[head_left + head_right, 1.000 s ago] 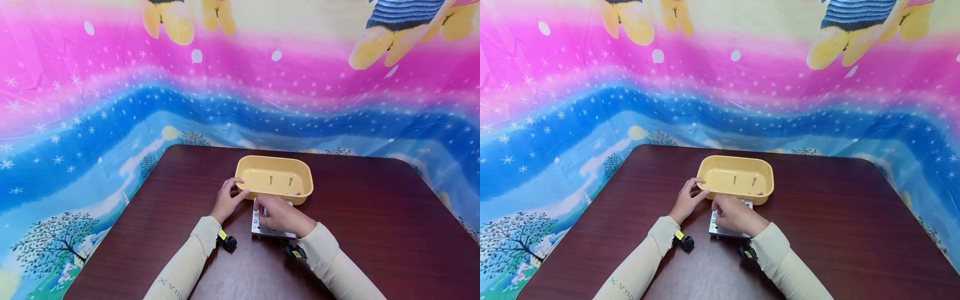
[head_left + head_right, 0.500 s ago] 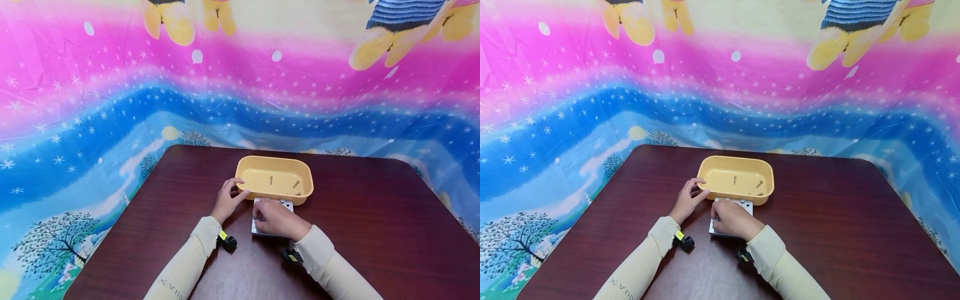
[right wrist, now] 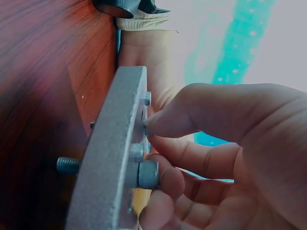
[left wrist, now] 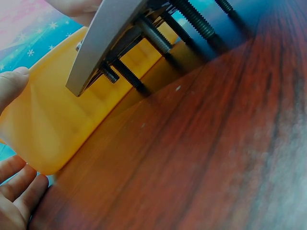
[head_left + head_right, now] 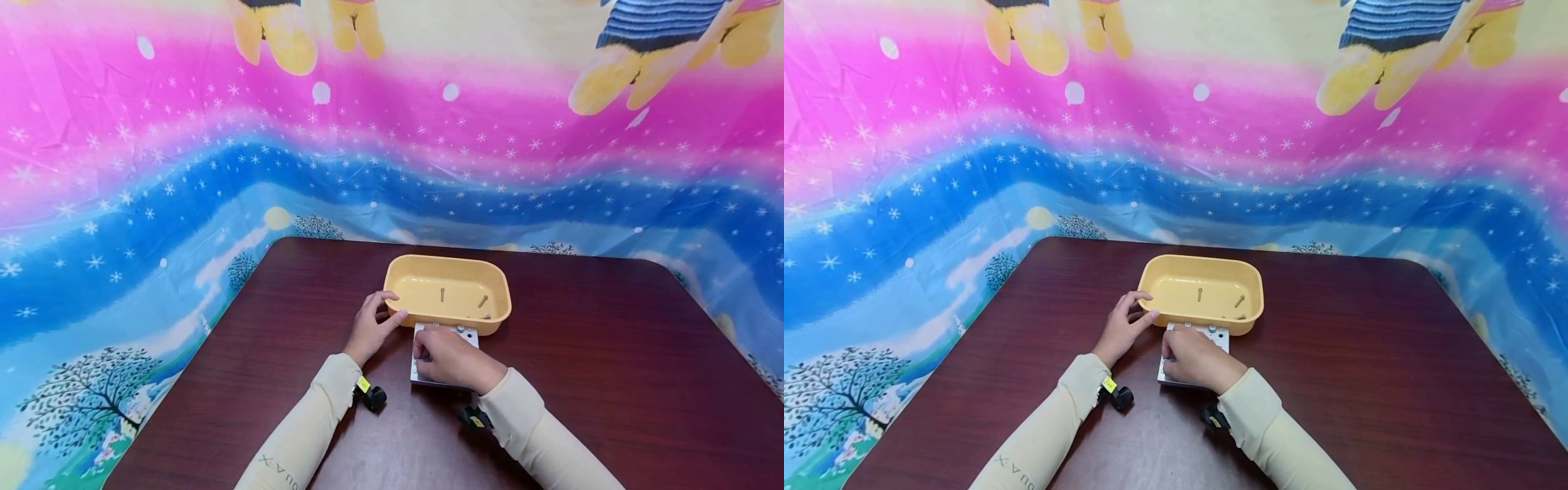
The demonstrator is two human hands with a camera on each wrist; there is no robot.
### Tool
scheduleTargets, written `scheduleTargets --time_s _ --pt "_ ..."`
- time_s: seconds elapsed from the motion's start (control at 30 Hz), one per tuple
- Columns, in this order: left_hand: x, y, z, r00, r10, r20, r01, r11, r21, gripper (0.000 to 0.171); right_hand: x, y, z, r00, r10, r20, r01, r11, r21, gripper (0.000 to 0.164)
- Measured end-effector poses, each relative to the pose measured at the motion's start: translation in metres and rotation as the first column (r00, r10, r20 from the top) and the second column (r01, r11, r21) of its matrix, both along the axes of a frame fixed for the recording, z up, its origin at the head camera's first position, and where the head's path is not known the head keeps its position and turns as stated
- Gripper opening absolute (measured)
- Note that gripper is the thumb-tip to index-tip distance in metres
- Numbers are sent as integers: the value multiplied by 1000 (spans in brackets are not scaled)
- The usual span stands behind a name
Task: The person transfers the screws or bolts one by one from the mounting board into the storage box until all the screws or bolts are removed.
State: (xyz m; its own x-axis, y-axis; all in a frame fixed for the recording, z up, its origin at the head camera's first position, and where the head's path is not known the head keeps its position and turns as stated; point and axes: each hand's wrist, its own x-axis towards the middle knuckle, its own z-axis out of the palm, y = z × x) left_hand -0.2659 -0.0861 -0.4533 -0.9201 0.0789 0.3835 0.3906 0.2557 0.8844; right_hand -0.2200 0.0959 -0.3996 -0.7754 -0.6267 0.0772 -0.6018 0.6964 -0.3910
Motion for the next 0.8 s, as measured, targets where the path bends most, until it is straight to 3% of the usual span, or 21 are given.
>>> scheduleTargets --time_s 0.8 --pt "1 0 2 1000 -9 11 9 1000 4 34 -5 0 -4 1000 0 -28 -1 1000 -6 16"
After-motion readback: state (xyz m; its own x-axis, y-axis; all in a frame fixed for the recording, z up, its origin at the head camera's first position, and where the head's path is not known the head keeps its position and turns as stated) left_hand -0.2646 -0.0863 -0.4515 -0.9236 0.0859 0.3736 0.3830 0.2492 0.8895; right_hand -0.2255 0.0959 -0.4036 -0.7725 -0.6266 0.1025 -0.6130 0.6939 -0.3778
